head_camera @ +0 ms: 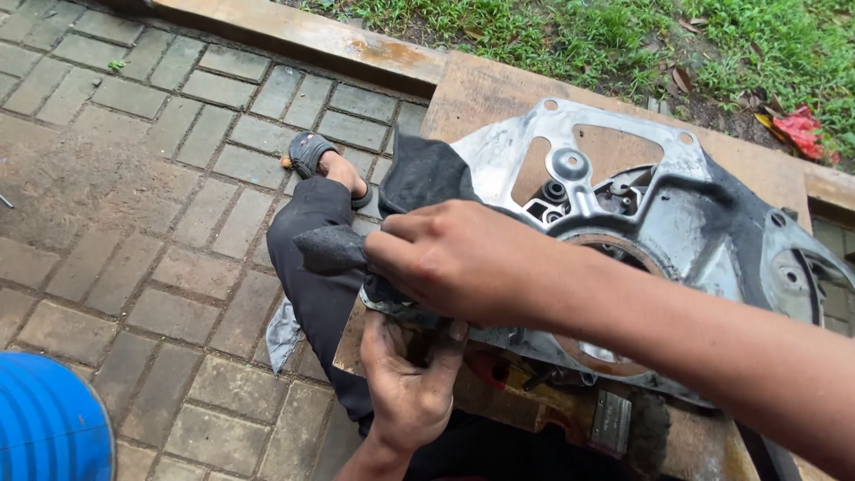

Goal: The person removes debris from a metal engine component by hand, then uses a brush and a wire brush to scrub the surfaces, and finally wipes the part with a cloth.

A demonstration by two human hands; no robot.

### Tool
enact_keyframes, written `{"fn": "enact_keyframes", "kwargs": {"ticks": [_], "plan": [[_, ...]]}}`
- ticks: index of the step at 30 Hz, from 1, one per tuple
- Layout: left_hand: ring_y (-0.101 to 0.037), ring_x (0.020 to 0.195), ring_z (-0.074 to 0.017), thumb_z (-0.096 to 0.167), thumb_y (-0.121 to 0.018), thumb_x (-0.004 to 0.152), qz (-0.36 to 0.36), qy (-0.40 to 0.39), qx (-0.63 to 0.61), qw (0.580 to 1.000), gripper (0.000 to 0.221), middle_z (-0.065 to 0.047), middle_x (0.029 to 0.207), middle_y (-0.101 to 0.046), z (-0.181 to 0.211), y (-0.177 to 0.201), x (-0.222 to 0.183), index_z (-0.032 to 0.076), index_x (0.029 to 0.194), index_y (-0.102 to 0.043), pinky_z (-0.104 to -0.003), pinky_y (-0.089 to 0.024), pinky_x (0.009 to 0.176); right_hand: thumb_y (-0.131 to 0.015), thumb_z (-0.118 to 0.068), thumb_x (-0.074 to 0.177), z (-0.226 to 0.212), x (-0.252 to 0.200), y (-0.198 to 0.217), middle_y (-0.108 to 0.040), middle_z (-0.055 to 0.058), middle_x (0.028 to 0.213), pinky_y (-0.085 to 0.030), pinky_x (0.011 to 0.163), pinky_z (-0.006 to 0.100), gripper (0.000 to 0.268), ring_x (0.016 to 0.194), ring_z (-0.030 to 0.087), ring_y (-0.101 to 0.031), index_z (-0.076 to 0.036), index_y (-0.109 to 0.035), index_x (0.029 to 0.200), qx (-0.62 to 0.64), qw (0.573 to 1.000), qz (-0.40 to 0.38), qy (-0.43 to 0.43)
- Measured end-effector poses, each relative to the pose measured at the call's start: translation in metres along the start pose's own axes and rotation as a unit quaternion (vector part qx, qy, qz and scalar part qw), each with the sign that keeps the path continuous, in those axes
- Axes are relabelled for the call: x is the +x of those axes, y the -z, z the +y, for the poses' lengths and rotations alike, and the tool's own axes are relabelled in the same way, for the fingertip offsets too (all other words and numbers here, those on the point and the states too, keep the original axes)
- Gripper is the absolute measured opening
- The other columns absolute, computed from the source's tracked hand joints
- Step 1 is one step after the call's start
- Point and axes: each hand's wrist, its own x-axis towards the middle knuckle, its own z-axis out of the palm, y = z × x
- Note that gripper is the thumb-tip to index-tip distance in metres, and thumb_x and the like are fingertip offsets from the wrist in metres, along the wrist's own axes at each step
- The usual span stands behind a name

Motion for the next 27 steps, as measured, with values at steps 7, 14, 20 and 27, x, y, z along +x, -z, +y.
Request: {"fn": "enact_keyframes", "kwargs": {"ticks": [7,14,20,27], "plan": [[-0.077,0.088,-0.0249,0.005,-0.067,0.093,-0.022,0.002,-0.002,1.0,0.066,-0.02,0.103,-0.075,0.02,-0.01,0.01,-0.008,0.147,-0.031,-0.033,-0.062,0.089,-0.036,-0.028,0.111,0.005,0.005,0.019,-0.068,0.016,0.088,-0.067,0.059,0.037,0.029,0.071,0.029,-0.07,-0.01,-0.058,0.117,0.009,0.981,-0.128,-0.147],[-0.075,0.088,-0.0258,0.008,-0.06,0.097,-0.057,-0.004,0.029,0.998,0.047,-0.019,0.091,-0.073,0.046,-0.02,0.024,-0.006,0.135,-0.035,-0.035,-0.065,0.082,-0.057,-0.015,0.103,0.041,-0.004,0.017,-0.062,0.013,0.079,-0.056,0.041,0.045,0.017,0.061,0.032,-0.064,-0.001,-0.057,0.113,-0.233,0.958,-0.091,-0.142],[-0.069,0.094,-0.0178,0.011,-0.068,0.095,-0.029,0.012,0.014,0.999,0.082,-0.013,0.103,-0.07,0.012,-0.002,0.01,-0.007,0.157,-0.017,-0.027,-0.057,0.087,-0.06,-0.009,0.102,-0.002,-0.006,0.014,-0.072,0.021,0.09,-0.066,0.063,0.043,0.055,0.066,0.03,-0.07,-0.007,-0.042,0.154,-0.007,0.999,-0.032,-0.013],[-0.072,0.102,-0.0208,0.01,-0.071,0.093,-0.03,0.048,-0.008,0.998,0.043,-0.016,0.111,-0.072,0.029,-0.006,0.018,-0.002,0.129,-0.05,-0.03,-0.061,0.088,-0.067,-0.021,0.096,-0.001,-0.011,0.033,-0.055,0.01,0.099,-0.053,0.075,0.046,0.023,0.09,0.028,-0.057,-0.009,-0.062,0.116,0.063,0.995,-0.068,-0.03]]}}
